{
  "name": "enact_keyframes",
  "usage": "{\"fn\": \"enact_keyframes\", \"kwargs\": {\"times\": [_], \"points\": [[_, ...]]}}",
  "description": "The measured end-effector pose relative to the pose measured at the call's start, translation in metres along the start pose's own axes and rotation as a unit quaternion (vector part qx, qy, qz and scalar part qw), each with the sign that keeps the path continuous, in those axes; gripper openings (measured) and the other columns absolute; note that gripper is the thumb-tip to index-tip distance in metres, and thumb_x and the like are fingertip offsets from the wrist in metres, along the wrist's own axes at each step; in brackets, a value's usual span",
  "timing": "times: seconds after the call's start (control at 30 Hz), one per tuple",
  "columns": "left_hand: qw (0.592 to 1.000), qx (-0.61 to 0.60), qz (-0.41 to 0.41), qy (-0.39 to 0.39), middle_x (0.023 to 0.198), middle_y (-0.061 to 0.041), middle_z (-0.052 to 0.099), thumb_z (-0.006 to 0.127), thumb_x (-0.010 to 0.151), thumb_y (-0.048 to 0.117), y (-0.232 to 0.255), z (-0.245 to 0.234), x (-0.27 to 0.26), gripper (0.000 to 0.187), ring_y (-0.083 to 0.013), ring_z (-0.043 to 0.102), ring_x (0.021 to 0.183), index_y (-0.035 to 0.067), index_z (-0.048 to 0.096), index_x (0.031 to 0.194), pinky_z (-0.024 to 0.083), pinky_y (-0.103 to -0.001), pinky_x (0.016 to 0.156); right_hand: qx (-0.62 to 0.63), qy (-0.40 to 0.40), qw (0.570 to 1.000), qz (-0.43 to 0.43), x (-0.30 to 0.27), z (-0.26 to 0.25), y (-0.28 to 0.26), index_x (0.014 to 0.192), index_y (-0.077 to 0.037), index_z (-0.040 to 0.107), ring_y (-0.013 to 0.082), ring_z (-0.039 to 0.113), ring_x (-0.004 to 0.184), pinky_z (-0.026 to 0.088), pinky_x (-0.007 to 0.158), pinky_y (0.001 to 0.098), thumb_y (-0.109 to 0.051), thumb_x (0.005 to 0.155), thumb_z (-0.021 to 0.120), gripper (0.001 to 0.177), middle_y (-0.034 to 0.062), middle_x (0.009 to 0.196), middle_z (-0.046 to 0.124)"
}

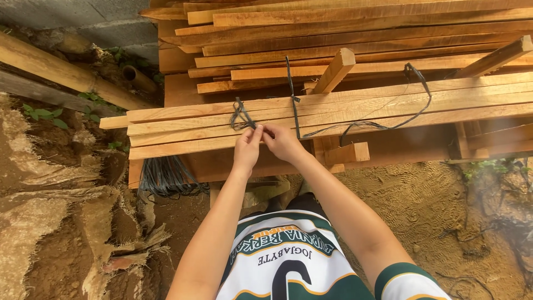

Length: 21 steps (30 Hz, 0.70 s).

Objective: The person ties a bundle of wooden planks together using a black strap. They wrap the strap around the planks, pull it tight, and secure it with a knot.

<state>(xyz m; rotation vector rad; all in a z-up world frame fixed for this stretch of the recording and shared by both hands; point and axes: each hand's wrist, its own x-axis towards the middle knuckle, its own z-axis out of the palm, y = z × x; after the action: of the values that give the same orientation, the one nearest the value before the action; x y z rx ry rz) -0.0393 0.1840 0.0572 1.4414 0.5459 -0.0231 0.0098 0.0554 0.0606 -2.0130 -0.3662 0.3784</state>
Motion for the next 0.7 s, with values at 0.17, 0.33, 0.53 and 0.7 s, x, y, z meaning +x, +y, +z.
{"fn": "enact_keyframes", "kwargs": {"times": [0.17, 0.33, 0.53, 0.7], "points": [[0.996, -0.016, 0.058, 0.069, 0.095, -0.002, 0.078, 0.061, 0.105, 0.035, 0.018, -0.016, 0.014, 0.025, -0.0099, 0.066, 0.097, 0.018, 0.08, 0.105, 0.048, -0.028, 0.093, 0.025, -0.032, 0.999, 0.012, -0.006, 0.012, 0.005, 0.113, -0.012, 0.075, 0.0166, 0.075, 0.083, 0.06, 0.078, 0.0328, -0.019, 0.101, 0.063, 0.019, 0.007, 0.084, 0.077], [0.98, -0.098, 0.115, 0.133, 0.093, -0.002, 0.078, 0.055, 0.108, 0.032, 0.034, -0.04, 0.025, 0.025, -0.0065, 0.068, 0.081, 0.015, 0.073, 0.106, 0.046, -0.017, 0.071, -0.008, -0.077, 0.996, 0.047, -0.023, 0.008, 0.005, 0.107, -0.005, 0.073, 0.0223, 0.074, 0.079, 0.059, 0.073, 0.0336, -0.016, 0.105, 0.055, 0.022, 0.0108, 0.083, 0.076], [0.959, -0.11, 0.143, 0.219, 0.086, 0.002, 0.077, 0.05, 0.109, 0.035, 0.047, -0.053, 0.025, 0.025, -0.0042, 0.071, 0.078, 0.018, 0.069, 0.11, 0.047, -0.014, 0.066, -0.094, -0.148, 0.983, 0.056, -0.038, 0.001, 0.018, 0.118, -0.001, 0.067, 0.0366, 0.073, 0.096, 0.06, 0.078, 0.0454, -0.023, 0.108, 0.052, 0.028, 0.0222, 0.101, 0.075], [0.943, -0.184, 0.184, 0.207, 0.058, 0.002, 0.043, 0.039, 0.113, 0.034, 0.046, -0.045, 0.008, 0.035, -0.0072, 0.048, 0.047, 0.013, 0.065, 0.104, 0.039, -0.016, 0.048, -0.068, -0.259, 0.962, 0.057, -0.042, -0.022, -0.01, 0.144, 0.006, 0.051, 0.0459, 0.058, 0.127, 0.049, 0.105, 0.058, -0.003, 0.093, 0.052, 0.052, 0.0314, 0.133, 0.061]]}}
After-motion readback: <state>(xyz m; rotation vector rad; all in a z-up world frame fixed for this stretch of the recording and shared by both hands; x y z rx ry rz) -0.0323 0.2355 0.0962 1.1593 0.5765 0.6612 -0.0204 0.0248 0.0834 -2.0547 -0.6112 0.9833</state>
